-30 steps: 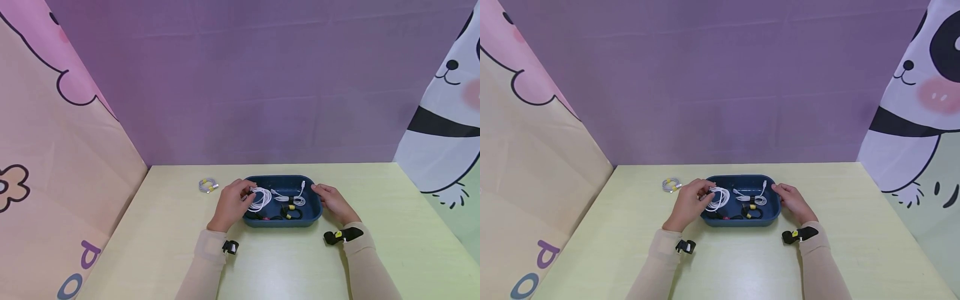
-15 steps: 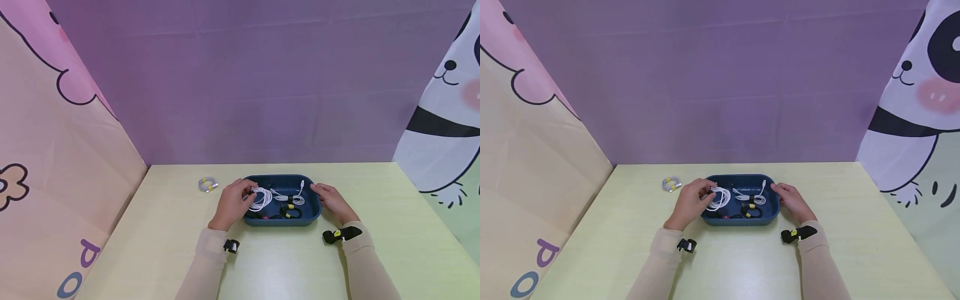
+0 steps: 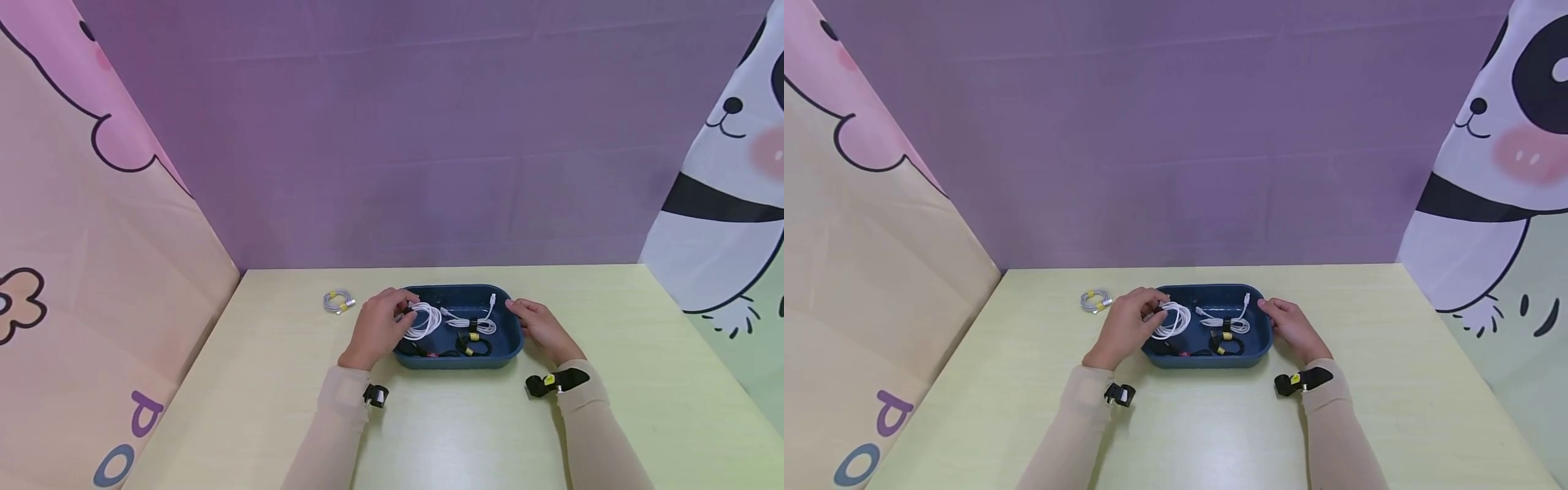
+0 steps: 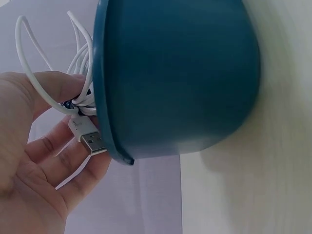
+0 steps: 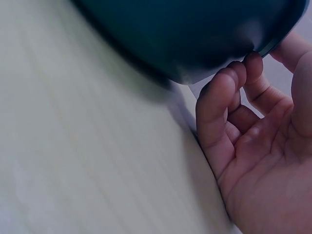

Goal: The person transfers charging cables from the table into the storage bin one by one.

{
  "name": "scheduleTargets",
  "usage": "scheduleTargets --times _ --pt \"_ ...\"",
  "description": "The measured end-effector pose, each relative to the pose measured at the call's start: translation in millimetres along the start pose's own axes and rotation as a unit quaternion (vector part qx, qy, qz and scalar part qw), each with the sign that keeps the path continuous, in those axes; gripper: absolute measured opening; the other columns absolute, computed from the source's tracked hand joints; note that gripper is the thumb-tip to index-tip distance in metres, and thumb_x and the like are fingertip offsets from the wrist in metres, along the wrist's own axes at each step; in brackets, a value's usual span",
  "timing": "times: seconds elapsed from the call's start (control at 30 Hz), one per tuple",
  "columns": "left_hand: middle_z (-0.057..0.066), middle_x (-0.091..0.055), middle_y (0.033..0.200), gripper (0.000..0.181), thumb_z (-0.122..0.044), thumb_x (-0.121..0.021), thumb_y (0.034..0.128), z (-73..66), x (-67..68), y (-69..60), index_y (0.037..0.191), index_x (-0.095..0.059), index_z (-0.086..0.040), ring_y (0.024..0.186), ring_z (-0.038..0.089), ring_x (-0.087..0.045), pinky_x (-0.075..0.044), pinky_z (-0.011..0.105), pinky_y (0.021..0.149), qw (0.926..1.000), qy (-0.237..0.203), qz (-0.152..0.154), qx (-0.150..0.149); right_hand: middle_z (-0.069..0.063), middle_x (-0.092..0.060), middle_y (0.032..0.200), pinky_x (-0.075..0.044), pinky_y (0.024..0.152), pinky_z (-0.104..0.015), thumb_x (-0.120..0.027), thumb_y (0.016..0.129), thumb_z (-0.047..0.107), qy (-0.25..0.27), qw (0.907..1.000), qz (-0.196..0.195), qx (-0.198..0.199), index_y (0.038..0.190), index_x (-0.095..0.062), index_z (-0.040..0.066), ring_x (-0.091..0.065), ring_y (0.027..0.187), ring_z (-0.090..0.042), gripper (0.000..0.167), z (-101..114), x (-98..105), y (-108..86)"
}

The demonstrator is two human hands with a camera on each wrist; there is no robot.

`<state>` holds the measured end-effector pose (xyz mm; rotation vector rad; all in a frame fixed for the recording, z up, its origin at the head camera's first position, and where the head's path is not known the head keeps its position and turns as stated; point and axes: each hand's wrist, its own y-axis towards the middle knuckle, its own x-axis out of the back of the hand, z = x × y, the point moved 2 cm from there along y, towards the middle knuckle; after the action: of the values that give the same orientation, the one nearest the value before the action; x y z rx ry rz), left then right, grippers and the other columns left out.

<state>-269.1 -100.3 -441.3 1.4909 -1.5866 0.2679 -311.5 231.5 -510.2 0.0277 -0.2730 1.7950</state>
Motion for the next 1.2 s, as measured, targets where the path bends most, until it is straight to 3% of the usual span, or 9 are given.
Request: scheduleTargets --times 0.27,0.53,0.97,1.2 --pt "0.0 -0.063 0.088 0.02 -0.014 -0.076 0.0924 1.7 4.1 4.8 0.113 -0.074 -0.016 0.077 0.014 -0.054 -0.049 0.026 0.07 0.9996 0.013 0.024 0.009 0.009 -0.06 0.088 -0.054 0.079 -0.02 -0.053 0.106 0.044 -0.001 1.0 -0.001 0.004 0.092 -0.061 0.014 -0.061 0.082 -0.004 0.034 3.2 -1.3 -1.1" --pt "0.0 -0.067 0.093 0.022 -0.015 -0.077 0.0924 2.3 0.8 8.5 0.114 -0.074 -0.017 0.077 0.012 -0.056 -0.05 0.029 0.073 0.9964 0.06 0.058 -0.015 0.01 -0.062 0.09 -0.054 0.08 -0.02 -0.053 0.106 0.044 -0.002 1.0 -0.001 0.002 0.095 -0.063 0.012 -0.063 0.084 -0.003 0.035 2.9 -1.3 -2.2" --pt "0.004 -0.072 0.105 0.021 -0.016 -0.073 0.0951 0.5 -2.5 15.2 0.116 -0.074 -0.017 0.087 0.017 -0.065 -0.056 0.037 0.082 0.9891 0.092 0.11 -0.035 0.012 -0.061 0.09 -0.053 0.082 -0.02 -0.054 0.104 0.048 -0.01 1.0 0.0 0.001 0.094 -0.064 0.018 -0.062 0.085 -0.004 0.033 0.8 -0.4 -1.5" --pt "0.004 -0.073 0.104 0.019 -0.016 -0.073 0.0956 -1.7 -3.4 16.8 0.115 -0.073 -0.017 0.087 0.017 -0.065 -0.055 0.038 0.086 0.9841 0.106 0.132 -0.051 0.011 -0.06 0.089 -0.053 0.08 -0.02 -0.054 0.105 0.046 -0.009 1.0 -0.002 -0.001 0.095 -0.063 0.014 -0.062 0.084 -0.004 0.034 -0.5 -0.4 -0.3"
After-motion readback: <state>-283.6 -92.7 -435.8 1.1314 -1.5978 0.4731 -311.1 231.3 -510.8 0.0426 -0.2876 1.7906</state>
